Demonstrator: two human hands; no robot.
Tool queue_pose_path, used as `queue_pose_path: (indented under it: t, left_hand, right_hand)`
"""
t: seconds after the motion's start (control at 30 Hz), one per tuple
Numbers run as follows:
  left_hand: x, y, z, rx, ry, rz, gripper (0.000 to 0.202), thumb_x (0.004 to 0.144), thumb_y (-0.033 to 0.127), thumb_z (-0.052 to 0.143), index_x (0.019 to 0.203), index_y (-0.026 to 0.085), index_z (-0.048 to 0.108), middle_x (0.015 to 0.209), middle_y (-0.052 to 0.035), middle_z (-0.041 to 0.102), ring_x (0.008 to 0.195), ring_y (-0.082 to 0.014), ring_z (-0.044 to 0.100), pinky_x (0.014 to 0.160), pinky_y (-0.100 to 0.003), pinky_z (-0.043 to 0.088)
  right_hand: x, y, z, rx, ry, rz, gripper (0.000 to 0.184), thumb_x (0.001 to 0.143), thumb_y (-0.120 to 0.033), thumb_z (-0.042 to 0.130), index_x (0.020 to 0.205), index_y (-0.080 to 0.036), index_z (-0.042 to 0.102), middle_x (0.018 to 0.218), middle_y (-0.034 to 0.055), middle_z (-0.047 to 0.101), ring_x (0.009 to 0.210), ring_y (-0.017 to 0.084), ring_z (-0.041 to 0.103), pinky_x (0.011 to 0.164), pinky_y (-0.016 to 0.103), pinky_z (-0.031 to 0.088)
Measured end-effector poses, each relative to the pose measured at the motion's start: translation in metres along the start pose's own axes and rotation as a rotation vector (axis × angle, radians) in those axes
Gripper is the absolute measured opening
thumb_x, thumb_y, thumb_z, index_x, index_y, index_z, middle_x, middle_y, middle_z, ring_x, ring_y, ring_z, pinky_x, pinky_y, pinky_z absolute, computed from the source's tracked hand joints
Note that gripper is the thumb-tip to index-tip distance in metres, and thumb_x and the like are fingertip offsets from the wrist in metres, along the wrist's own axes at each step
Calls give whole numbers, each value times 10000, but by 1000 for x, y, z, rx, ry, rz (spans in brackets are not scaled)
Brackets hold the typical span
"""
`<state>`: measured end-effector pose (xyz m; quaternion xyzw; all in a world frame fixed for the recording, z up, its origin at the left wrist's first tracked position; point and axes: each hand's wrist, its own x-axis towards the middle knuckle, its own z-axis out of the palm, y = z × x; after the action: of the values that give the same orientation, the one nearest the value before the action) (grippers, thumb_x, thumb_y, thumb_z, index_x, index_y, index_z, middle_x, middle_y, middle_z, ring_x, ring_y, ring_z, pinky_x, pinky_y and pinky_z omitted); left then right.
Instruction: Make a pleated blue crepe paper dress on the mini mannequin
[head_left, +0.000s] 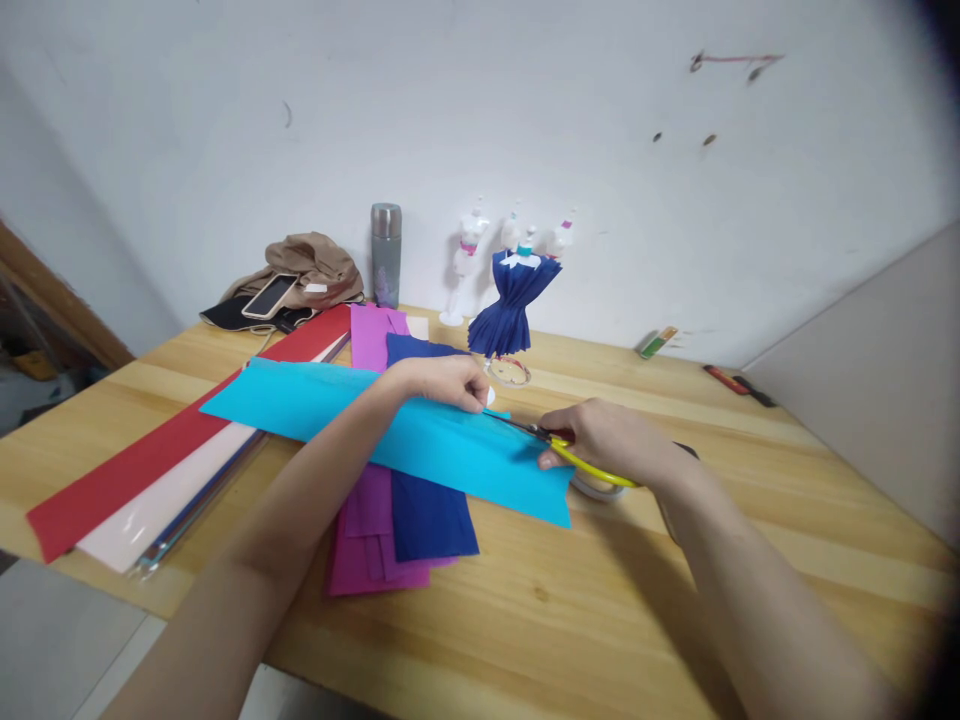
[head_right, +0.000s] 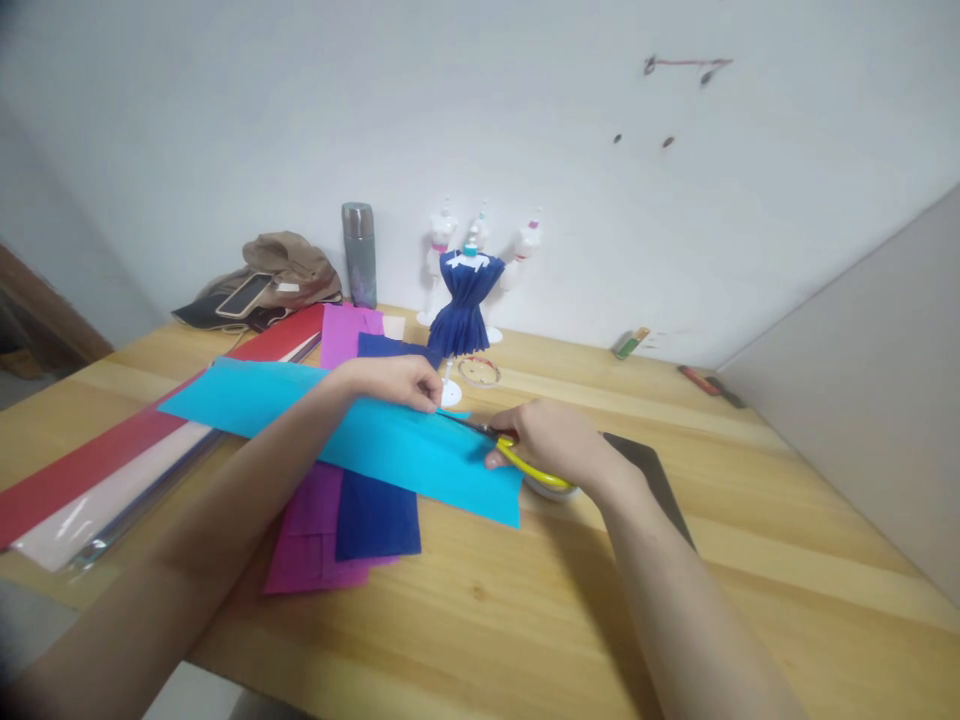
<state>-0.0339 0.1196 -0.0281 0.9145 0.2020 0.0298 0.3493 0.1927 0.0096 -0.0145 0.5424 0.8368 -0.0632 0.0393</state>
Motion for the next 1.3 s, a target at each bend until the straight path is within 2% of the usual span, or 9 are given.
queue_pose_path:
  t: [0.23,0.4,0.63,0.73,0.83,0.9,1.0,1.13,1.3]
  left_hand:
    - [-3,-3,-3,30,-20,-40,71,697,124,619,746,124,670,716,-3,644,681,-113,570,618,-207,408]
    - [-2,-2,-2,38,-27,-41,76,700,120,595,738,121,661,715,-3,635,680,-112,560,619,-211,406]
    - [-2,-3,-2,30,-33,-38,48,683,136,582,688,137,629,658,13,586,646,-113,529,612,-231,384]
    - [-1,-4,-1,41,-23,-26,43,675,132,584,648,140,616,630,20,575,625,-107,515,612,-236,374]
    - [0,-4,0,55,-14,-23,46,665,122,598,641,137,635,620,20,586,619,-105,522,599,-228,364]
    - [1,-2,0,80,-2,-26,45,660,121,612,642,135,651,611,21,592,607,-103,523,579,-222,352]
    - [1,1,1,114,12,-32,53,662,107,621,645,137,661,607,26,598,593,-97,521,571,-218,346]
    - [1,5,3,148,-10,-3,91,670,79,610,616,140,651,580,29,577,573,-95,497,558,-226,330]
    - [2,9,5,224,-1,-8,85,681,93,613,641,133,677,613,3,620,573,-111,498,550,-252,316]
  right_hand:
    - [0,-1,-1,-25,-20,25,331,853,-518,587,821,-220,728,674,50,690,595,189,594,520,275,263]
    - [-3,-3,-6,49,-57,3,354,849,-521,602,960,-214,738,763,63,732,647,202,626,548,275,321]
    - [-17,3,-13,44,-104,19,289,821,-496,617,889,-233,714,722,39,712,585,184,583,526,287,335]
    - [-27,7,-19,7,-59,81,203,803,-421,622,893,-266,716,699,24,698,559,187,584,501,297,343]
    - [-27,7,-32,-68,21,104,217,804,-402,622,945,-287,741,769,49,731,637,238,649,525,319,379]
    - [-19,0,-44,-161,14,101,263,801,-416,646,1005,-289,754,871,84,756,760,300,685,560,339,397]
    - [-1,-20,-66,-288,-71,69,315,787,-392,689,1082,-297,745,977,94,756,895,339,685,607,354,407]
    - [21,-52,-87,-437,-144,79,193,735,-268,743,924,-259,780,905,117,739,779,313,687,591,352,397]
    - [41,-73,-92,-508,-193,48,145,626,-255,839,682,-189,723,775,108,705,755,286,677,610,344,412]
